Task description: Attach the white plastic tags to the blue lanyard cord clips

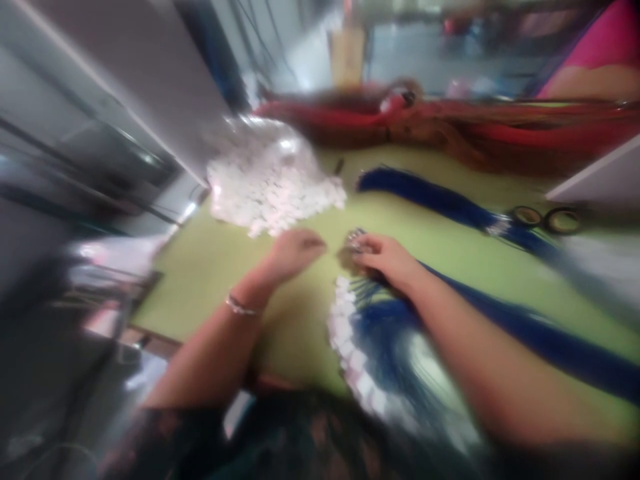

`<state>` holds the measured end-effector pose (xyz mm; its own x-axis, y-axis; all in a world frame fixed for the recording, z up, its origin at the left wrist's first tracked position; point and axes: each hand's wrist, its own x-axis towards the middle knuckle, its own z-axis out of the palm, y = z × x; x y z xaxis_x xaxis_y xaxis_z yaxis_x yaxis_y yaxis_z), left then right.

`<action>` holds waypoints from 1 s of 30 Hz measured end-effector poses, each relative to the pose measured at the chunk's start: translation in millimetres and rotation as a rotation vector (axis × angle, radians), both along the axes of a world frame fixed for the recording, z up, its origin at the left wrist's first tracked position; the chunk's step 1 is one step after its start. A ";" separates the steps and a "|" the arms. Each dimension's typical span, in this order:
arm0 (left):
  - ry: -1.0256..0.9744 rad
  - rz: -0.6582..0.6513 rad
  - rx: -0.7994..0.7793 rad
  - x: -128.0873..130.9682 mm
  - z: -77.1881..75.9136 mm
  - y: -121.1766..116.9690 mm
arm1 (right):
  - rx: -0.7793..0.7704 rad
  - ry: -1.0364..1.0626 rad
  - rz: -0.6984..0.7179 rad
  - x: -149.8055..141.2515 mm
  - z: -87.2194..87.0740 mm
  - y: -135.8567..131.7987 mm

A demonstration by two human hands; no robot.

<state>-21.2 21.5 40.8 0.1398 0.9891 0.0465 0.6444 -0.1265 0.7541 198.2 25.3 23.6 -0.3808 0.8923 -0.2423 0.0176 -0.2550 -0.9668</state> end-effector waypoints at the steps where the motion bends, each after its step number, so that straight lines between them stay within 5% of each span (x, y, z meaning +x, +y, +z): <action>1: 0.121 0.130 0.063 -7.4 -2.7 5.6 | -0.005 0.004 0.004 0.4 -0.1 0.4; 5: 0.572 0.231 0.076 -20.5 -16.1 20.9 | -0.030 -0.017 -0.028 -0.8 0.4 1.6; 9: 0.687 0.150 0.112 -15.3 -20.0 21.8 | 0.014 -0.129 -0.084 -5.9 -1.6 0.7; 14: 0.317 0.184 0.215 -6.1 -23.1 14.6 | 0.239 -0.305 -0.106 -8.7 -4.5 -0.2; 19: -0.280 0.063 -0.143 13.4 -32.0 2.6 | 0.321 -0.387 -0.143 -9.8 -3.4 -1.3; 30: -0.478 0.050 -0.267 34.1 -35.1 -8.2 | 0.530 -0.515 -0.179 -12.8 -14.0 -6.2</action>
<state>12.9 13.3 5.7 0.1172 0.9802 -0.1598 0.2227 0.1309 0.9661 185.4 19.2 9.7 -0.1745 0.9763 0.1282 0.5019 0.2002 -0.8415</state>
